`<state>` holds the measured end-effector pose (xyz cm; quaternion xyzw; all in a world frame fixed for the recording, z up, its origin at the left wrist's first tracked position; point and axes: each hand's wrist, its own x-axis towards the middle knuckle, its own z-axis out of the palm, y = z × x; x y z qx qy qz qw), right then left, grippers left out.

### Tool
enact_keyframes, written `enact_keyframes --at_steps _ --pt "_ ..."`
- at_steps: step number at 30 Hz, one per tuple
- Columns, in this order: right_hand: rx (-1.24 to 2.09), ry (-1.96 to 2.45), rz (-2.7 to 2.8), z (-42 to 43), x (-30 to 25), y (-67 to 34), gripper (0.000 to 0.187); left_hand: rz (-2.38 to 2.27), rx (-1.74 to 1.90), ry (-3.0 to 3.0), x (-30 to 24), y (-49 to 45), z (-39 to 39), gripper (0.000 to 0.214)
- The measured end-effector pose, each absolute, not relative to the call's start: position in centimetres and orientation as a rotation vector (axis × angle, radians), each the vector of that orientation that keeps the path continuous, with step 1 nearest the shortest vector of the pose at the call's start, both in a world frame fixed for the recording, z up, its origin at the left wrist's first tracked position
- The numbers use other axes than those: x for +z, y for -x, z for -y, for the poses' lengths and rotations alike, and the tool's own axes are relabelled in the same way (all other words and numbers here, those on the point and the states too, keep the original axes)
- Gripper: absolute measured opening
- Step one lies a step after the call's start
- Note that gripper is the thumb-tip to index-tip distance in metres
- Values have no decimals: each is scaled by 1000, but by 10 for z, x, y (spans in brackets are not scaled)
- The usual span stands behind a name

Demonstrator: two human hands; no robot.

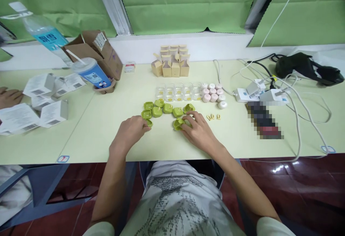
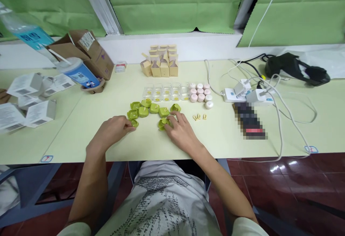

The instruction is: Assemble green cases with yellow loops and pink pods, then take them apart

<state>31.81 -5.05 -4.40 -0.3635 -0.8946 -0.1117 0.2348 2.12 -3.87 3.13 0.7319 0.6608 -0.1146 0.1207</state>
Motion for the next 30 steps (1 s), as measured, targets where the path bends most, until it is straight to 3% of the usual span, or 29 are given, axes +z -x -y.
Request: enact_keyframes --at_steps 8,11,12,15,16,20,22,26,30 --pt "-140 977 2415 51 -36 -323 14 -1948 -344 -2181 30 -31 35 32" --pt "6 977 2263 53 -35 -321 15 -1984 -65 -2245 35 -32 43 17" --pt "83 971 2183 54 -35 -320 15 -1914 114 -2295 36 -34 47 23" --pt "285 947 1935 57 -34 -314 15 -1432 593 -2431 29 -47 56 81" --pt "335 935 1879 59 -34 -312 14 -1273 678 -2465 24 -54 57 90" --pt "454 875 1840 62 -33 -304 15 -1030 927 -2613 1 -79 54 60" --pt "356 915 1827 62 -32 -304 14 -1037 1033 -2629 -7 -85 50 48" --pt "55 883 1794 60 -32 -310 23 -1048 1085 -2621 -10 -84 47 45" --pt "65 687 1899 53 -32 -315 22 -989 1011 -2621 -11 -82 46 46"
